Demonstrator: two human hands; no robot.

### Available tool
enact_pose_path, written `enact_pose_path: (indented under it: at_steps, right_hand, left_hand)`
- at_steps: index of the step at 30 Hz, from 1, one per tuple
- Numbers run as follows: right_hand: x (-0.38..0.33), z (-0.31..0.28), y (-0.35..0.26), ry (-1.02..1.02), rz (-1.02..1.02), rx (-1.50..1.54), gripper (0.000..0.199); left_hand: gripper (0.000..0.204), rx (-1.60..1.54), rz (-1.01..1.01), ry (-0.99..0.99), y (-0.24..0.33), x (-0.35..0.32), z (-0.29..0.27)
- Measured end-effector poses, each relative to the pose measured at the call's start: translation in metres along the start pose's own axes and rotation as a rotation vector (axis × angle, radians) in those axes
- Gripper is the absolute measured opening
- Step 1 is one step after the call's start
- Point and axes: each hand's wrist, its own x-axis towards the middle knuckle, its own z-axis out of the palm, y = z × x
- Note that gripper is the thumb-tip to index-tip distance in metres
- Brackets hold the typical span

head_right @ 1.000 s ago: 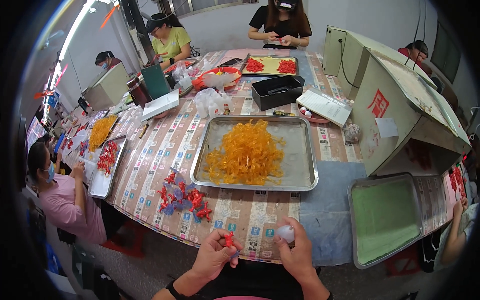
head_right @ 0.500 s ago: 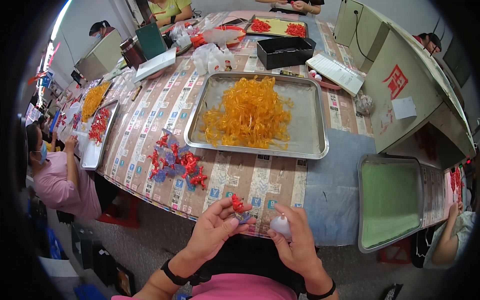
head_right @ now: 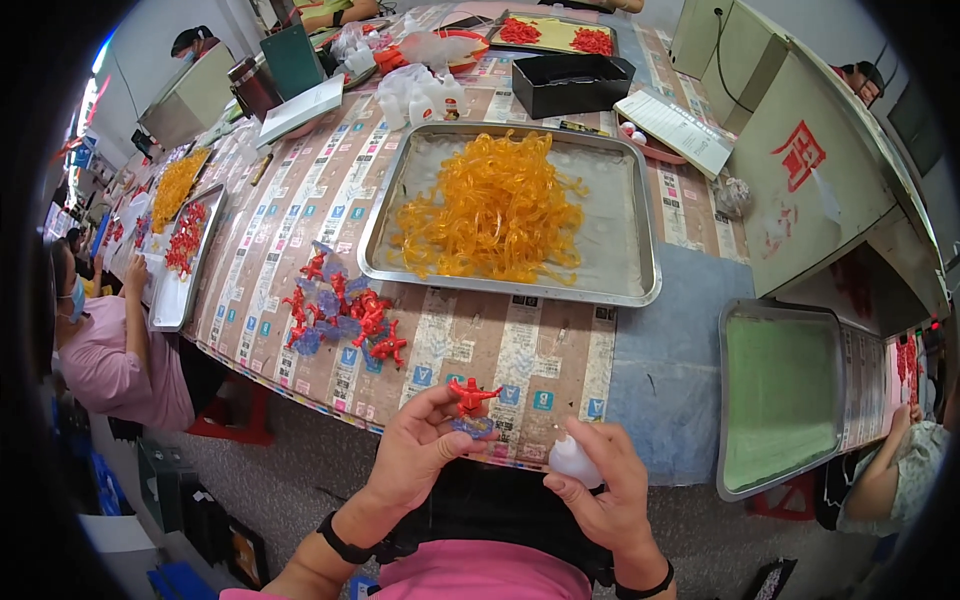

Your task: Assembling small plastic/rubber components at a factory workbench using glue.

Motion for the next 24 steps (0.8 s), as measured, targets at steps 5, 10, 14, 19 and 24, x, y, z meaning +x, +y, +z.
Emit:
enact_pose_path:
  at_steps: [5, 10, 14, 19, 24]
  right_hand:
    - [-0.004, -0.002, 0.004, 0.03, -0.049, 0.01, 0.058]
    - [-0.009, 0.0, 0.004, 0.098, -0.026, 0.117, 0.062]
    - [-0.015, 0.001, 0.003, 0.14, 0.099, 0.266, 0.059]
    - [-0.014, 0.003, -0.003, 0.165, 0.131, 0.296, 0.054]
    - [-0.014, 0.007, -0.001, 0.165, 0.156, 0.339, 0.058]
  left_hand:
    - [0.054, -0.065, -0.087, 0.015, 0.003, 0.0, 0.0]
    - [0.053, 0.075, 0.017, -0.019, 0.001, 0.0, -0.001]
    - [0.054, 0.131, 0.04, -0.045, 0.004, 0.001, -0.002]
    - [0.056, 0.143, 0.041, 0.029, 0.002, 0.001, -0.002]
    - [0.055, 0.18, 0.114, 0.039, 0.0, -0.001, 0.0]
